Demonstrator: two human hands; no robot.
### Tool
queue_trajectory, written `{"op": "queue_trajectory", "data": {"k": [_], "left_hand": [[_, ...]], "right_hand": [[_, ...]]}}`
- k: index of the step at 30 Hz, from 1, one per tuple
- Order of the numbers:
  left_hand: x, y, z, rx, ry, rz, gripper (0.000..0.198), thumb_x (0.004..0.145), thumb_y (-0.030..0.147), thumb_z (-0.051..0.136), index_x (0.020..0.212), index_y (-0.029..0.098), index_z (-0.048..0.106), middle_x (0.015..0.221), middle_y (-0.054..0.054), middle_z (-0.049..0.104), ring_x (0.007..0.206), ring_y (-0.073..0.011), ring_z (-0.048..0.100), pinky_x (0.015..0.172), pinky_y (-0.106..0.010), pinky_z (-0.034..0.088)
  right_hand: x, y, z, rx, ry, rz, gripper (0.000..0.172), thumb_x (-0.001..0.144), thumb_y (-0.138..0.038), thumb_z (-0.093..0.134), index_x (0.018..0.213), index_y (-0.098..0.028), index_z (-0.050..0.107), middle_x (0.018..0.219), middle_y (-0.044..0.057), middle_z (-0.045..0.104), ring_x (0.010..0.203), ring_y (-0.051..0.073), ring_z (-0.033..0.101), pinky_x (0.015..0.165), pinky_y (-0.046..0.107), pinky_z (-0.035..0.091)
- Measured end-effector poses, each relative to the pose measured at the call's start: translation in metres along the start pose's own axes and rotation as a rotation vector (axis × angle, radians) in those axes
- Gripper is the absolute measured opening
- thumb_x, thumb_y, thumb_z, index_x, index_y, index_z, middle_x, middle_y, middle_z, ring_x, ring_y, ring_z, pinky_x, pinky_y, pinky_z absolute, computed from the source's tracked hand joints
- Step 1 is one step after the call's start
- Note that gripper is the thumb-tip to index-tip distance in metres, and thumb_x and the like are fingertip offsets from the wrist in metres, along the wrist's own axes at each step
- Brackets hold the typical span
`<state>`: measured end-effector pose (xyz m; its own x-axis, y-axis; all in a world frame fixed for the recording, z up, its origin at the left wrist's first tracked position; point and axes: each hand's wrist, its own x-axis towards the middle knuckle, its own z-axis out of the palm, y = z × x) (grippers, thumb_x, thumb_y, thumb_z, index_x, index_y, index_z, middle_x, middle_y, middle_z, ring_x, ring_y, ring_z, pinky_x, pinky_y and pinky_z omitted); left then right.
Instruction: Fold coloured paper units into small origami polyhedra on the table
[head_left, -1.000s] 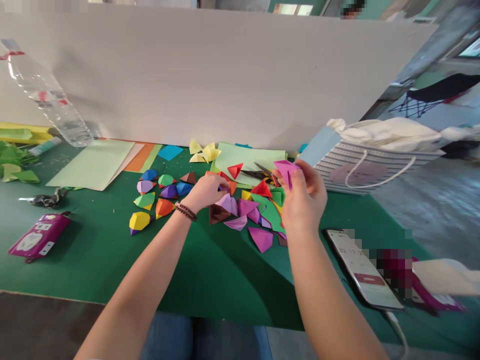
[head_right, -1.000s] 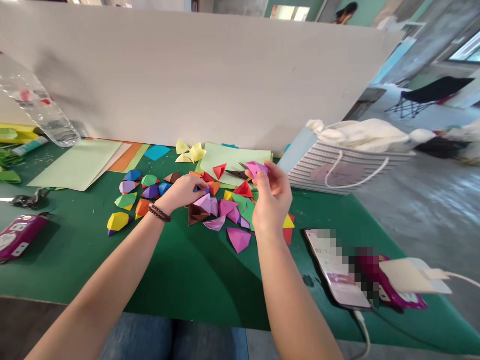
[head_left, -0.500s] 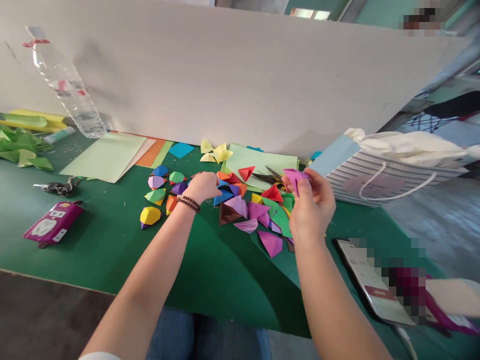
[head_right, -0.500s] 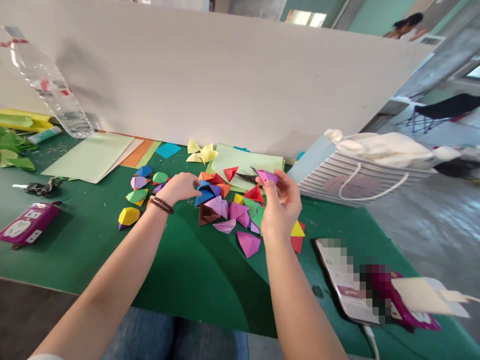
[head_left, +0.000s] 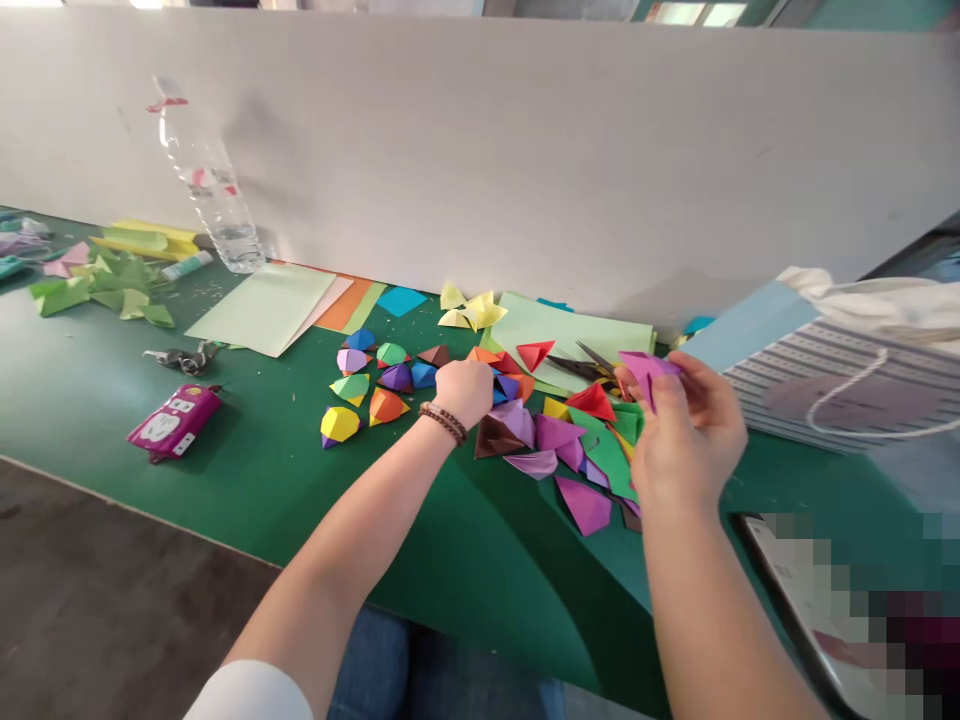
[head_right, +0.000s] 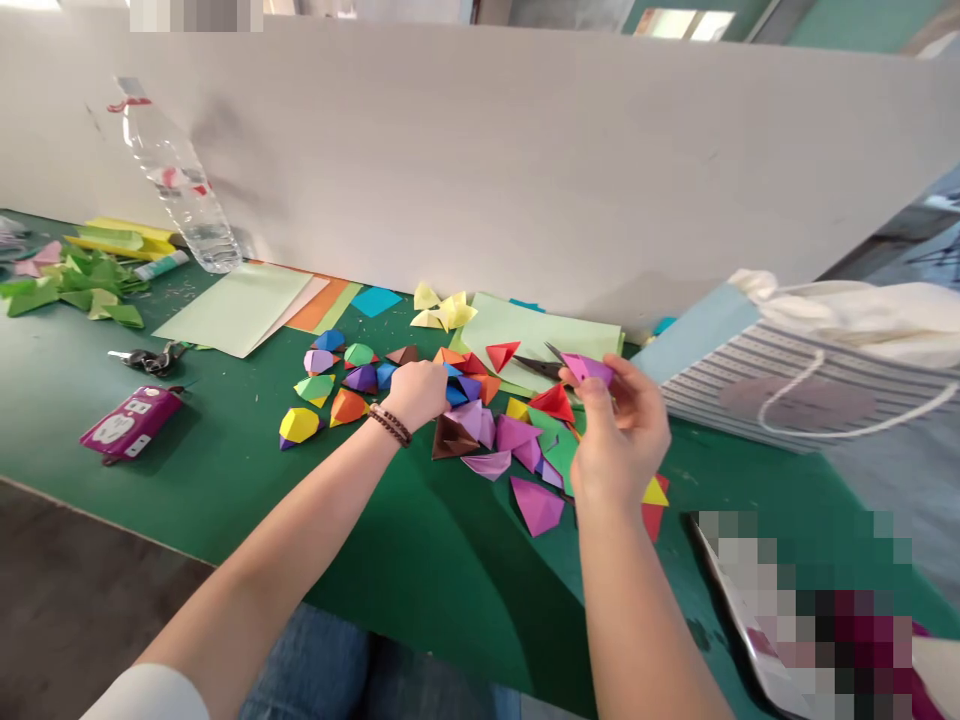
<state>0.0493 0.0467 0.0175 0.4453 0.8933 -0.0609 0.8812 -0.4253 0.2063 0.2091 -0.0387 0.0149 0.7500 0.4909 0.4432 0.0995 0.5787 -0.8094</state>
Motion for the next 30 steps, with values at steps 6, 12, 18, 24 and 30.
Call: {"op": "queue_trajectory", "data": {"k": [6,12,18,24,30], "left_hand": [[0.000,0.003,-0.001,-0.007,0.023,0.028,0.026,0.080,0.016,0.060,0.103,0.012,0.069,0.100,-0.016,0.070,0.101,-0.0271,0.067,0.083,-0.034,0.055],[-0.004,0.006,-0.004,-0.013,0.029,0.067,0.027,0.082,0.008,0.052,0.103,0.010,0.068,0.101,-0.017,0.070,0.101,-0.0264,0.067,0.082,-0.034,0.055],[-0.007,0.011,-0.003,-0.034,0.037,0.068,0.026,0.083,0.007,0.050,0.101,0.009,0.069,0.096,-0.017,0.069,0.099,-0.0265,0.068,0.080,-0.033,0.055],[-0.010,0.022,0.000,-0.052,0.058,0.121,0.024,0.084,0.006,0.049,0.095,0.008,0.070,0.095,-0.017,0.069,0.095,-0.0256,0.068,0.078,-0.032,0.054],[-0.017,0.028,-0.002,-0.063,0.115,0.199,0.028,0.087,0.007,0.044,0.097,0.010,0.070,0.104,-0.017,0.066,0.100,-0.0264,0.065,0.079,-0.033,0.053]], "right_hand": [[0.001,0.001,-0.001,-0.028,-0.005,-0.007,0.035,0.062,-0.034,0.079,0.090,-0.016,0.067,0.079,-0.001,0.066,0.071,0.019,0.070,0.090,0.047,0.054],[0.002,0.002,-0.002,-0.015,-0.003,-0.012,0.035,0.062,-0.032,0.079,0.091,-0.015,0.068,0.079,0.000,0.066,0.069,0.018,0.070,0.088,0.044,0.055],[0.002,0.004,-0.004,-0.026,-0.013,-0.021,0.035,0.064,-0.032,0.079,0.093,-0.015,0.068,0.076,-0.001,0.066,0.069,0.019,0.070,0.088,0.046,0.056],[0.001,0.004,-0.003,-0.038,-0.014,-0.011,0.034,0.063,-0.031,0.078,0.091,-0.016,0.068,0.078,-0.001,0.066,0.069,0.019,0.070,0.089,0.047,0.055],[0.001,0.002,-0.003,-0.042,-0.013,-0.008,0.035,0.064,-0.031,0.076,0.093,-0.014,0.067,0.076,-0.001,0.064,0.069,0.019,0.070,0.088,0.046,0.056]]}}
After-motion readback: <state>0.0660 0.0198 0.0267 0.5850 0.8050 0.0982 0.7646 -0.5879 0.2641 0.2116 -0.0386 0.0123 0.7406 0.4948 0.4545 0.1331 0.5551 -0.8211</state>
